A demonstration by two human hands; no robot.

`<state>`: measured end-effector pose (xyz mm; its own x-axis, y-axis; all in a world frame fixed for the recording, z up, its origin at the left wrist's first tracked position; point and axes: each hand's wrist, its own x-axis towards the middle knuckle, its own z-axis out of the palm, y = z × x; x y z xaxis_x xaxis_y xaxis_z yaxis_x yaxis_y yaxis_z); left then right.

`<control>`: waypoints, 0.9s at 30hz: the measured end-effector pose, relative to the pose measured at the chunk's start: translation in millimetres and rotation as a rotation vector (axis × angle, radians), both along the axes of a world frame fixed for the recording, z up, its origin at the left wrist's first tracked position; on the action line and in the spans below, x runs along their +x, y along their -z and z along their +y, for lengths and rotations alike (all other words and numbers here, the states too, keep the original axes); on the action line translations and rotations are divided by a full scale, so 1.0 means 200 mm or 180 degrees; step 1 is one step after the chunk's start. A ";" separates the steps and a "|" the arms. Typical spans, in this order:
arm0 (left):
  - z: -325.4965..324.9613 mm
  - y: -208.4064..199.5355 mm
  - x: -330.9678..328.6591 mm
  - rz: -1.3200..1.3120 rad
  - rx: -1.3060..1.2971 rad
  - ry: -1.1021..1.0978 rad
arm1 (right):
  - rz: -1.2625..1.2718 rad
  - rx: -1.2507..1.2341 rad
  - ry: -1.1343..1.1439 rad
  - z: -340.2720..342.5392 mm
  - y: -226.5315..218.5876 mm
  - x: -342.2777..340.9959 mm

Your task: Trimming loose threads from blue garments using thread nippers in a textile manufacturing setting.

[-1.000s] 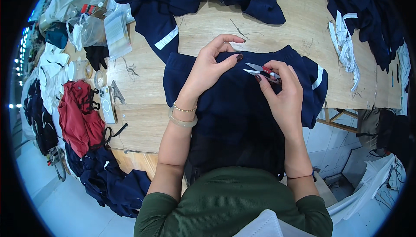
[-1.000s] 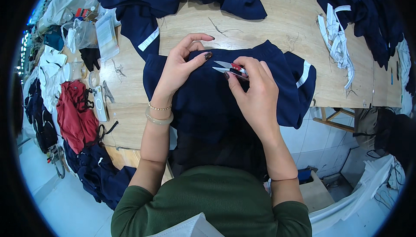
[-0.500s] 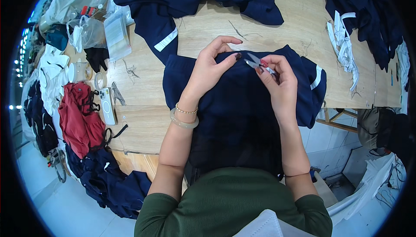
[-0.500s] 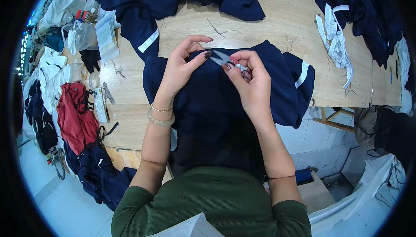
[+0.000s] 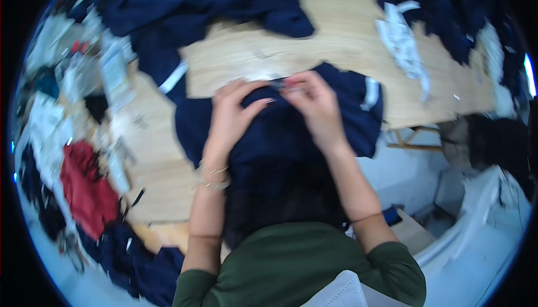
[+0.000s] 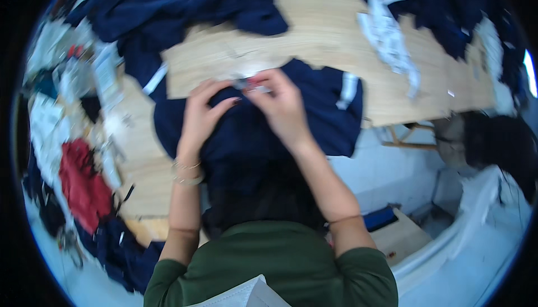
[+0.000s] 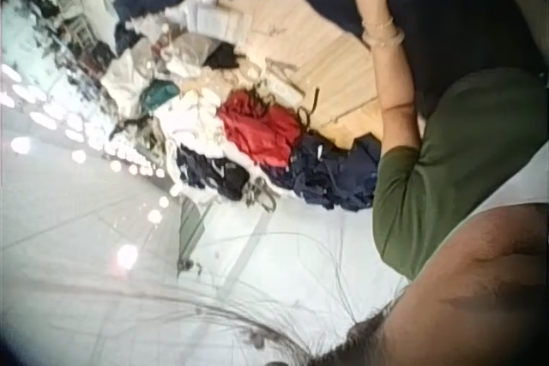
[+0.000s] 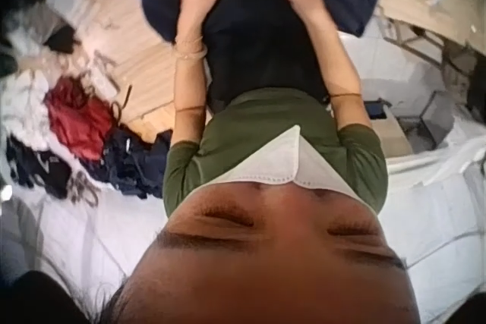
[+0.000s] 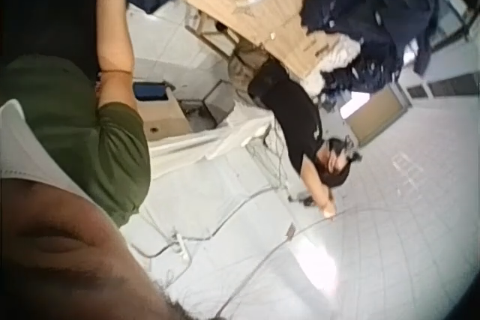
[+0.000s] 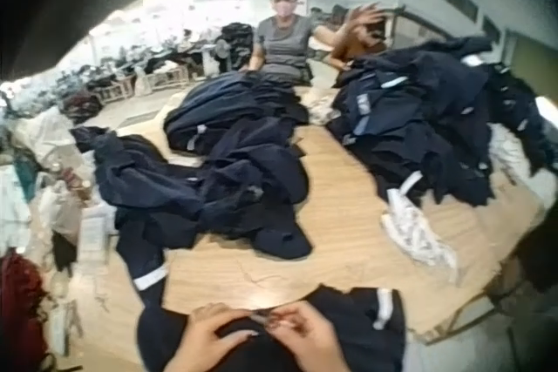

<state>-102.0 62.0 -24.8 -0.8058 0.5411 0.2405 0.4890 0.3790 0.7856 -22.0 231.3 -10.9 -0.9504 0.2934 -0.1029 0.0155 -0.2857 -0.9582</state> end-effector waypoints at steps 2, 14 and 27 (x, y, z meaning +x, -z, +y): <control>-0.02 -0.01 0.02 0.0037 -0.0224 -0.0057 | 0.0156 0.0121 -0.0004 -0.04 0.06 -0.02; -0.03 0.02 0.09 0.0924 -0.0345 -0.0561 | 0.0170 0.0282 -0.0201 -0.07 0.13 -0.04; -0.02 0.09 0.01 -0.1404 0.1471 -0.1003 | -0.0602 0.0969 -0.0490 0.07 0.03 -0.03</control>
<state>-99.8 57.8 -43.6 -0.9822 0.1879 0.0045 0.0104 0.0305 0.9995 -28.4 244.7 -16.5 -0.9583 0.1928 -0.2109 0.2207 0.0309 -0.9749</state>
